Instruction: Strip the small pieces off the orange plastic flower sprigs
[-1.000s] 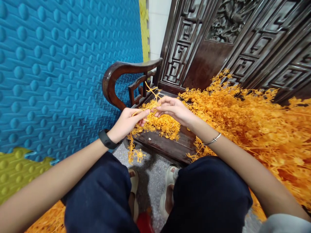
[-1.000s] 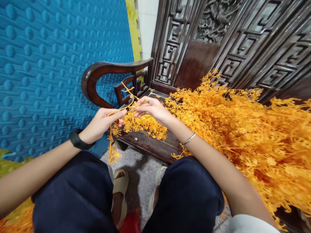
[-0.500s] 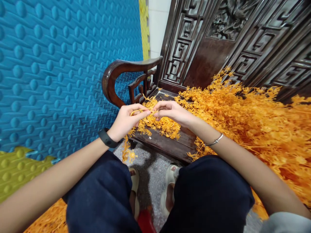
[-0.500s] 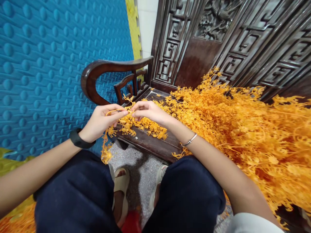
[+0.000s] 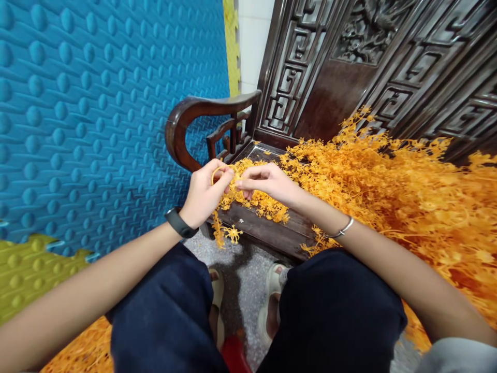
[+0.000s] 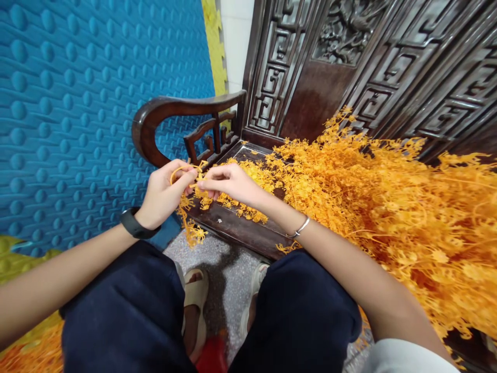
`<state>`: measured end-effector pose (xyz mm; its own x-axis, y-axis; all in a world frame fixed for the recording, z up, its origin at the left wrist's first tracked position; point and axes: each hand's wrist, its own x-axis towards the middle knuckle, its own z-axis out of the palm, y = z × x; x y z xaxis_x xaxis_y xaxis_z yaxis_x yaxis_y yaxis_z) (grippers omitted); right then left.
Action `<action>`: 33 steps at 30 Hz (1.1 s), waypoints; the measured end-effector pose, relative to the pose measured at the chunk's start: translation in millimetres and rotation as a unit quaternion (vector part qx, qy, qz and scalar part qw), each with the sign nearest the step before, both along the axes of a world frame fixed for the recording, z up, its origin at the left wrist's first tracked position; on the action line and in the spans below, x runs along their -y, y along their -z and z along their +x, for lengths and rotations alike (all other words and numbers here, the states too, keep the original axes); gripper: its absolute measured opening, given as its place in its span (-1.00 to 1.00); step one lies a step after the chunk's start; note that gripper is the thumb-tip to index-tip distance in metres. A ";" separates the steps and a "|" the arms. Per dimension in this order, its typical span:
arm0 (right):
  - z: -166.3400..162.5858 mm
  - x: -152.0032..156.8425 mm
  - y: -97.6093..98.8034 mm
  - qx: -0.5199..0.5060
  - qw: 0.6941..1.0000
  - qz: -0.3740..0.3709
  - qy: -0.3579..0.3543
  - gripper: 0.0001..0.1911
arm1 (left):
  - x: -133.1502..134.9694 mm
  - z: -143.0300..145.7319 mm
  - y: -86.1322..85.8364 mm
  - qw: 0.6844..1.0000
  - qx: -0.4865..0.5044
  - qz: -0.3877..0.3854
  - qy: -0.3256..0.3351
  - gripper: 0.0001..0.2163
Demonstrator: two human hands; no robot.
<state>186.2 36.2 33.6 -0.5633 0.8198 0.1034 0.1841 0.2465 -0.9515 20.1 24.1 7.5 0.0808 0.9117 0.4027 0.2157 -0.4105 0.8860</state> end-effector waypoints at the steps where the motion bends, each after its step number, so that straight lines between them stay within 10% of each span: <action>1: 0.0 0.1 -0.5 -0.006 1.000 0.008 0.009 -0.80 | 0.6 -0.3 -0.7 1.000 -0.001 0.003 -0.010 -0.87; 14: 30.3 -20.6 2.8 -0.028 0.992 0.028 0.117 -0.80 | 19.2 -12.5 -13.2 0.988 -0.046 -0.104 0.104 -0.75; 27: 7.3 -25.3 -1.5 -0.030 0.962 -0.022 0.271 -0.83 | 18.3 1.3 -2.7 0.992 0.026 -0.122 0.023 -0.75; 33: 48.9 -50.4 4.4 -0.082 0.894 -0.009 0.440 -0.82 | 33.2 -9.4 -12.1 0.987 0.074 -0.141 -0.019 -0.75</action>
